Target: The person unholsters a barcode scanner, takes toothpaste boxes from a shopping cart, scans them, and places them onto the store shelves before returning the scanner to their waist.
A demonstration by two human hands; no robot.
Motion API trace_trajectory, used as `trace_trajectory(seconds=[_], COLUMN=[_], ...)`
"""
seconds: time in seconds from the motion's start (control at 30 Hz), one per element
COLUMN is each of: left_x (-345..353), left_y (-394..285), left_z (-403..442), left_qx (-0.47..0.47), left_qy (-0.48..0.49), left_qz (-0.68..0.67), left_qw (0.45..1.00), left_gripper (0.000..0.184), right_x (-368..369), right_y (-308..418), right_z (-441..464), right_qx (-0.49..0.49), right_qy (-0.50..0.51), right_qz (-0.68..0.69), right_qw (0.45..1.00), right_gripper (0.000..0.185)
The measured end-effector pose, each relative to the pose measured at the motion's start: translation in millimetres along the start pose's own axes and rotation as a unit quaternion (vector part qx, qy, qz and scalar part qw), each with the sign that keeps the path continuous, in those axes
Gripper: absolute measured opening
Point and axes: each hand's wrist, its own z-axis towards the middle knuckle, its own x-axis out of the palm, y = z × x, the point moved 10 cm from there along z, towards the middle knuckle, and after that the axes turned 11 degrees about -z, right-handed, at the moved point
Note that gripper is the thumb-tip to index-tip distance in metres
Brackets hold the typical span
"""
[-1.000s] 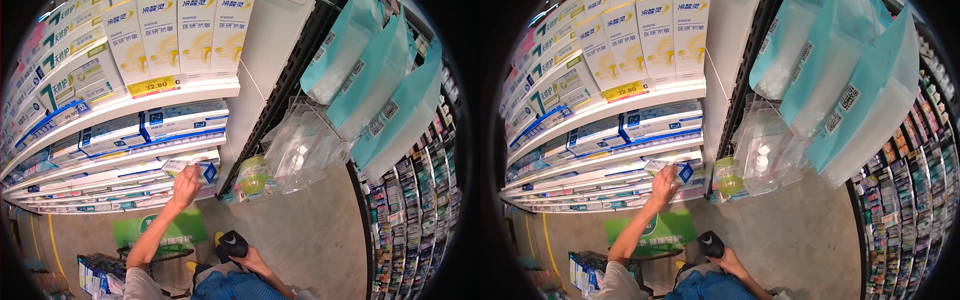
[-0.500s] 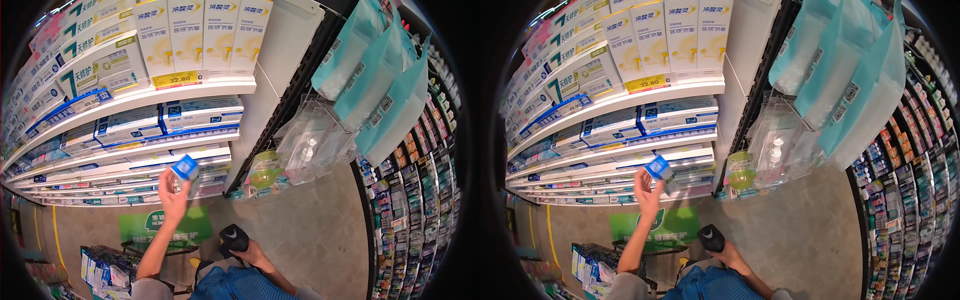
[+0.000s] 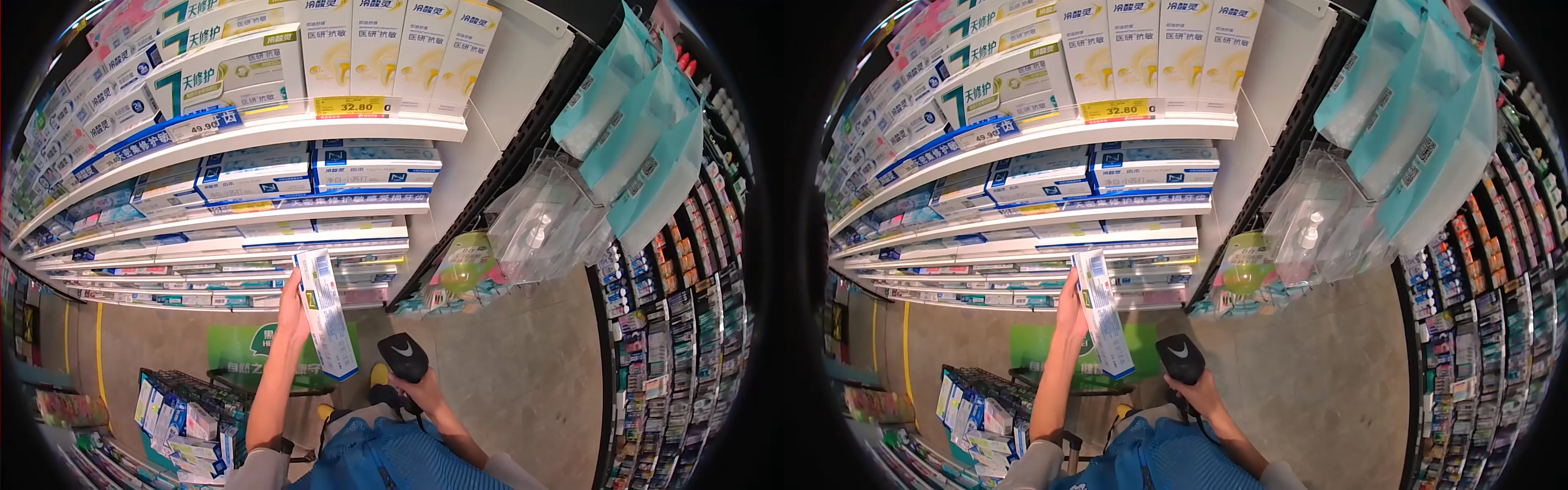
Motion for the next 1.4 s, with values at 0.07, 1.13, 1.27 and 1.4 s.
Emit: trace_trajectory(seconds=[0.07, 1.13, 1.27, 1.4], left_x=[0.7, -14.0, 11.6, 37.5], left_y=[3.3, 127.6, 113.9, 86.8], left_z=[-5.4, -139.6, -118.0, -74.9], left_qx=[-0.003, -0.459, -0.293, -0.159], left_qy=[-0.007, 0.172, 0.266, 0.225], left_qz=[-0.008, 0.431, 0.651, 0.711], left_qw=[1.000, 0.758, 0.648, 0.647], left_gripper=[0.040, 0.053, 0.058, 0.050], right_x=[3.0, -60.5, -63.5, -79.9], right_y=[9.2, 70.5, 42.6, -2.7], right_z=[-0.1, -26.2, -15.4, -7.1], right_qx=[-0.001, -0.113, -0.104, -0.057], right_qy=[0.001, -0.063, -0.096, -0.155], right_qz=[0.036, -0.067, -0.066, -0.032], right_qw=[0.999, 0.989, 0.988, 0.986], right_gripper=[0.016, 0.047, 0.045, 0.034])
